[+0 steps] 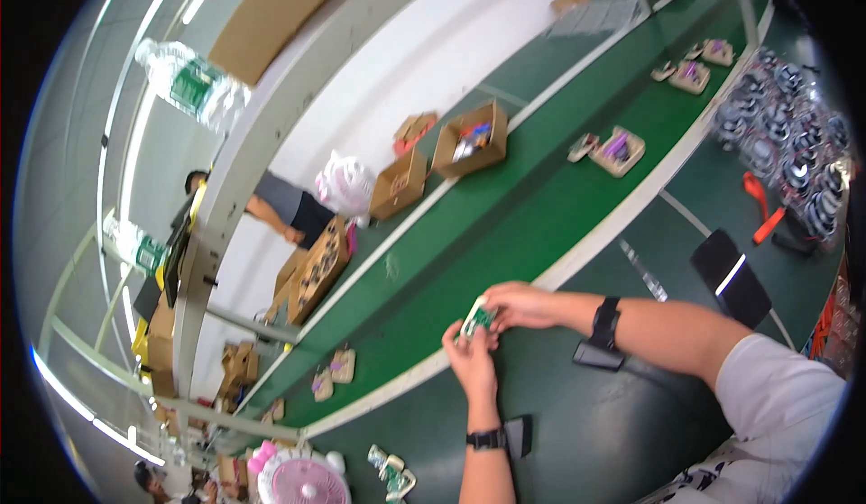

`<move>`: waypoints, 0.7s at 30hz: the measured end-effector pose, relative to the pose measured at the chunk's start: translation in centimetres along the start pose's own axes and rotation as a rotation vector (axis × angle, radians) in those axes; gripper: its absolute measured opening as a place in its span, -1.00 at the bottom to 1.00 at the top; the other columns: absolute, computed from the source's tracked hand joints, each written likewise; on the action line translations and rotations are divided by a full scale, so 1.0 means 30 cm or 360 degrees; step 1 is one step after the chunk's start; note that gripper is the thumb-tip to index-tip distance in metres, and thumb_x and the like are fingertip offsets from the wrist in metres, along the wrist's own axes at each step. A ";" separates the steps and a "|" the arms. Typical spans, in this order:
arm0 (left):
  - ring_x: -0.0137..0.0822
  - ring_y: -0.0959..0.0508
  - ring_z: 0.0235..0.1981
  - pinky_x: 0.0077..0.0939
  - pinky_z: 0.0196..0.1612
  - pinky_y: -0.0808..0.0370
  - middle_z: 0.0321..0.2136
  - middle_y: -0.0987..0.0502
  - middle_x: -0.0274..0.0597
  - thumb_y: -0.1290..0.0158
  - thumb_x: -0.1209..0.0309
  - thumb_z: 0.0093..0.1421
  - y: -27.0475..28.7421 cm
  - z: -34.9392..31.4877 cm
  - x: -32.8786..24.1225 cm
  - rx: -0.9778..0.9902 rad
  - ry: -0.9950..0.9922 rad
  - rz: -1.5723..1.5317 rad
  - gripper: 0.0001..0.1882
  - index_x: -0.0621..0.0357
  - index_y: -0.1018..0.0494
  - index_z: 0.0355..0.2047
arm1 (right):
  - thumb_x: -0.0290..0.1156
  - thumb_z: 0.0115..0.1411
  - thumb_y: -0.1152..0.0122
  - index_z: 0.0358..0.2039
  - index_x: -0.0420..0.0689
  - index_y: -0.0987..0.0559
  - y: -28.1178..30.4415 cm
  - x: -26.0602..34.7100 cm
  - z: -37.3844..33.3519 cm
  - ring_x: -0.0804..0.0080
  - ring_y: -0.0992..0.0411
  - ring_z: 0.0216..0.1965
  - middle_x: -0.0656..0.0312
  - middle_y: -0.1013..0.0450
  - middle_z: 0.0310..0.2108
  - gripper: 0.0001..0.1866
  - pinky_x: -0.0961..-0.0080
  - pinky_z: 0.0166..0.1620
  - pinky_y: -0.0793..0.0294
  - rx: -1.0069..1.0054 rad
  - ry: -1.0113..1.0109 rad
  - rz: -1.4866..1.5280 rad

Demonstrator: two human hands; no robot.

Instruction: The recorder is assembling electronic circuit boards into plastic housings on an assembly line.

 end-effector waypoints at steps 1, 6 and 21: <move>-0.38 -0.57 -0.38 -0.55 -0.35 -0.51 -0.21 -0.54 -0.05 -0.06 0.56 0.33 0.017 0.006 0.008 0.0001 0.0006 -0.0034 -0.59 0.18 -0.15 0.10 | -0.35 0.34 -0.09 -0.18 -0.15 -0.50 -0.022 0.014 -0.006 0.46 -0.50 -0.36 0.23 -0.51 -0.30 -0.85 0.51 -0.28 -0.52 -0.0054 -0.0001 -0.0018; -0.35 -0.57 -0.38 -0.56 -0.35 -0.50 -0.21 -0.52 -0.03 -0.06 0.51 0.34 -0.013 0.025 0.012 0.0014 -0.0031 -0.0095 -0.65 0.17 -0.14 0.01 | -0.36 0.32 -0.07 -0.18 -0.14 -0.50 -0.014 0.039 -0.011 0.46 -0.47 -0.33 0.26 -0.47 -0.28 -0.85 0.53 -0.26 -0.49 -0.0125 -0.0022 -0.0131; -0.37 -0.55 -0.38 -0.58 -0.32 -0.46 -0.21 -0.52 -0.04 -0.06 0.50 0.34 -0.010 -0.008 -0.027 -0.0060 -0.0016 -0.0033 -0.65 0.18 -0.15 0.02 | -0.30 0.34 -0.07 -0.26 -0.16 -0.52 -0.038 0.020 -0.010 0.50 -0.43 -0.33 0.26 -0.47 -0.32 -0.81 0.53 -0.21 -0.47 -0.0061 -0.0048 -0.0281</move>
Point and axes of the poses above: each hand's wrist, its own z-axis towards the middle knuckle, its own y-axis out of the back of the hand, x = y × z, the point moved 4 cm from there along z, towards the middle knuckle
